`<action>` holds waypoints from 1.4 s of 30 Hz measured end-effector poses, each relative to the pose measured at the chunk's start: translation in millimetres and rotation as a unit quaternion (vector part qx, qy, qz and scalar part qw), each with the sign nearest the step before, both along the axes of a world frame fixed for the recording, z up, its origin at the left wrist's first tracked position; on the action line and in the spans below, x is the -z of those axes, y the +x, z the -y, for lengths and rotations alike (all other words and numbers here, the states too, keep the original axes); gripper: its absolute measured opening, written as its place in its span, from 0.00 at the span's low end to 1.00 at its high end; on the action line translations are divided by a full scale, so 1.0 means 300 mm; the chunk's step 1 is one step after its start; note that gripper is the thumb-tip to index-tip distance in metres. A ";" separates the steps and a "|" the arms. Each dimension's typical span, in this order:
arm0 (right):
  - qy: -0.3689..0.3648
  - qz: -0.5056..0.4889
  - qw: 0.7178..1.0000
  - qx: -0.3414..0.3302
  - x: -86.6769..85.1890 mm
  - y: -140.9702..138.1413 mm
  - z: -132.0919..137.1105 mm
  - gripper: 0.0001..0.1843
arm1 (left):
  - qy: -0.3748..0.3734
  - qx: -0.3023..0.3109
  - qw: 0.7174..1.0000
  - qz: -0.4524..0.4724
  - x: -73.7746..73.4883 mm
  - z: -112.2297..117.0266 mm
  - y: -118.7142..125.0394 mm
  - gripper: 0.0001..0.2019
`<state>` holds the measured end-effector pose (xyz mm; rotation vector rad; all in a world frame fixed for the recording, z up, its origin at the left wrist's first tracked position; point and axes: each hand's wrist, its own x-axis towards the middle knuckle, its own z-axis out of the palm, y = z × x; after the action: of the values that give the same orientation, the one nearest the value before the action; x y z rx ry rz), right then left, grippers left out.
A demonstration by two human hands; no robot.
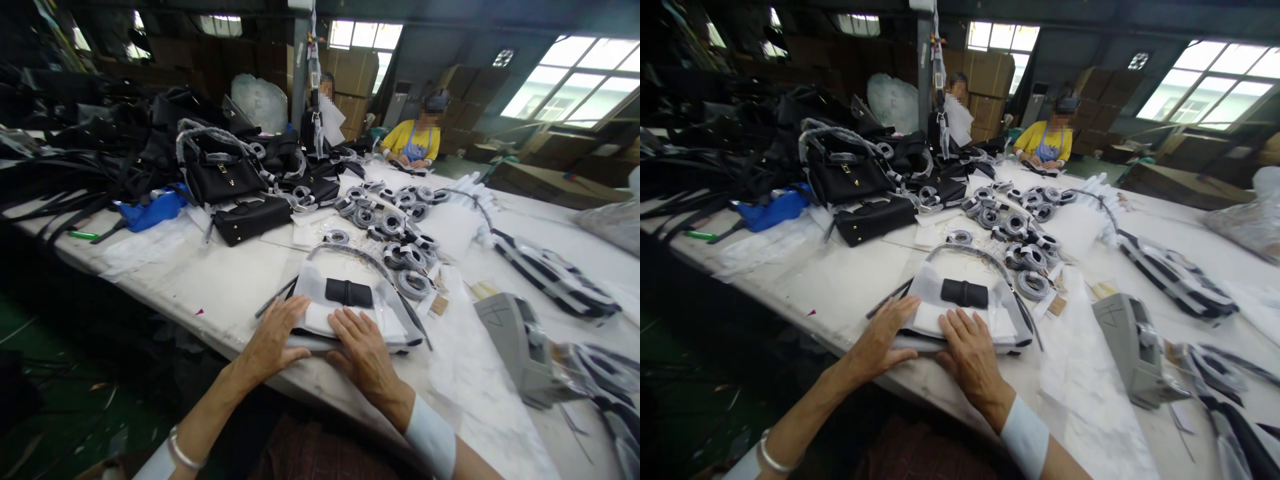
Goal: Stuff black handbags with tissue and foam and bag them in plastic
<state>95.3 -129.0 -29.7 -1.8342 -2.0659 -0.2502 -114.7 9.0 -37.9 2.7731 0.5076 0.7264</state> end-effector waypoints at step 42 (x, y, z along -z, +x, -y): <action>-0.007 0.017 1.000 -0.015 -0.005 0.019 -0.051 0.28 | 0.055 0.000 0.986 -0.155 -0.138 -0.190 0.305 0.12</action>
<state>100.9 -113.6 -28.2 -1.8184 -2.1205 -0.2606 -23.0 65.9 3.5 3.0071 0.5367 0.3299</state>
